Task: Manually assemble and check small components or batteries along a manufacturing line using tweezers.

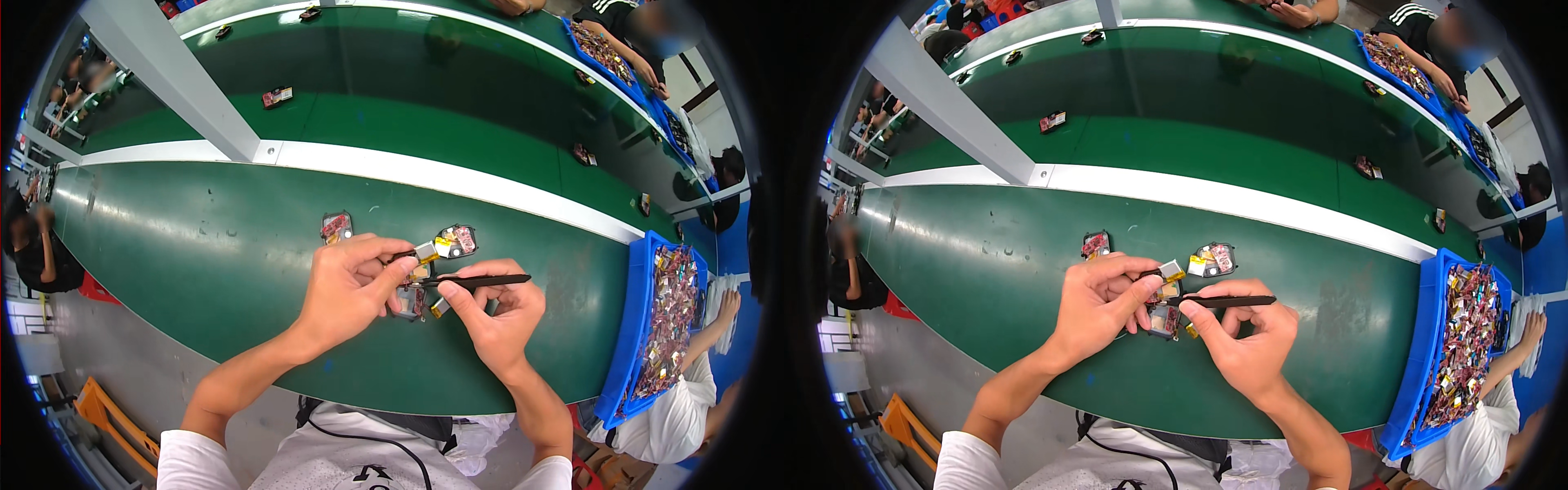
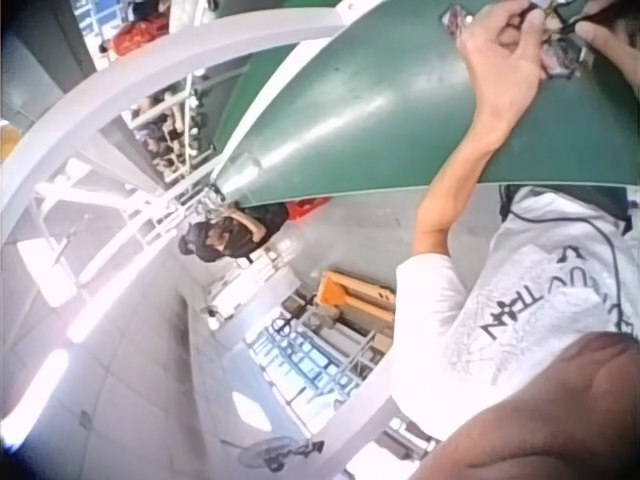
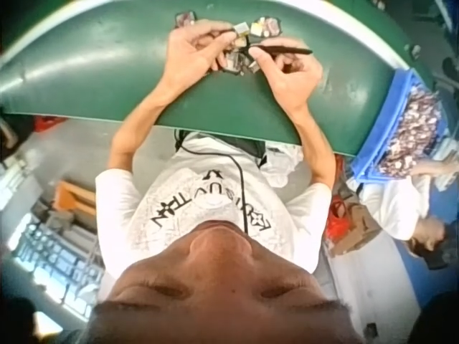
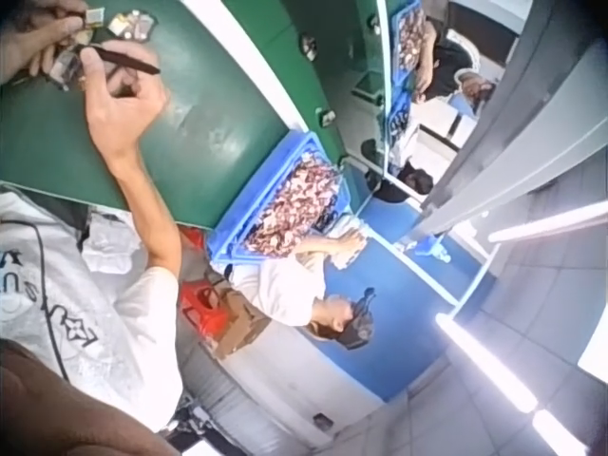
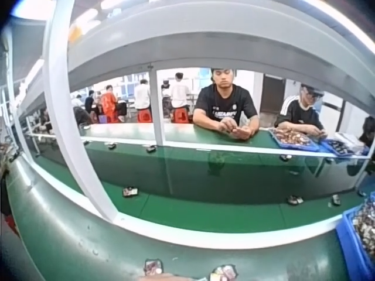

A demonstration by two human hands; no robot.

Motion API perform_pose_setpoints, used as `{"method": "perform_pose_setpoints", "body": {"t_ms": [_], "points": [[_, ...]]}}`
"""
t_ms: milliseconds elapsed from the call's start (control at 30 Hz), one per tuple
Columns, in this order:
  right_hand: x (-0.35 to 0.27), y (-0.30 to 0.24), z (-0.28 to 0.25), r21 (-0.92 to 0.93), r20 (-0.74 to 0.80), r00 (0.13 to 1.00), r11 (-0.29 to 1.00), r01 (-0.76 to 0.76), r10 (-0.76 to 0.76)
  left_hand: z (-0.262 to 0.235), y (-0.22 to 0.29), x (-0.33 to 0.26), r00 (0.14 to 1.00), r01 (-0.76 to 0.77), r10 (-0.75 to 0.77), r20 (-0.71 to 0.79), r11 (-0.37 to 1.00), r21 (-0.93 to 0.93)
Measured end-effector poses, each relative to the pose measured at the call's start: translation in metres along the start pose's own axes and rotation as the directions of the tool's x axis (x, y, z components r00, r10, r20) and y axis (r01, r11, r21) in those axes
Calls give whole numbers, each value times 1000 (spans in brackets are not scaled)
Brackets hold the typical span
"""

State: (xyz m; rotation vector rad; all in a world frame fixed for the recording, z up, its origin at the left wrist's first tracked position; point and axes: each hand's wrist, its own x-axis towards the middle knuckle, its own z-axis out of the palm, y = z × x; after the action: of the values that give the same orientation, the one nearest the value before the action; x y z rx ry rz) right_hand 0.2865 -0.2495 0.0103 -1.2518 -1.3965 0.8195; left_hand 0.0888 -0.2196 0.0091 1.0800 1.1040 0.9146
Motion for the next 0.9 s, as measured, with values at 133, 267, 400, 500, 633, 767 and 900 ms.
{"method": "perform_pose_setpoints", "body": {"t_ms": [133, 267, 400, 500, 633, 767, 900], "points": [[-1, 2, 0, -50, 28, 999, 998, 43, -42, 1, 0, -2, 999, -47, 47, 2, 998, 39], [-2, -3, 0, 78, 29, 991, 988, -131, 129, 3, -3, -3, 994, -107, 107, -9, 994, 20], [3, -8, -4, 183, 85, 938, 920, -347, 337, 4, -7, -3, 990, -141, 141, -4, 989, 37], [4, -11, -5, 219, 106, 917, 890, -399, 385, 4, -7, -3, 979, -202, 202, 7, 977, 69], [4, -12, -5, 227, 103, 916, 887, -402, 388, 4, -6, -3, 969, -246, 244, 31, 966, 81], [6, -15, -4, 257, 102, 894, 856, -448, 437, 6, -9, -4, 953, -304, 303, 26, 946, 115], [7, -15, -4, 294, 110, 877, 828, -478, 467, 10, -13, -5, 939, -334, 341, -38, 935, 118]]}}
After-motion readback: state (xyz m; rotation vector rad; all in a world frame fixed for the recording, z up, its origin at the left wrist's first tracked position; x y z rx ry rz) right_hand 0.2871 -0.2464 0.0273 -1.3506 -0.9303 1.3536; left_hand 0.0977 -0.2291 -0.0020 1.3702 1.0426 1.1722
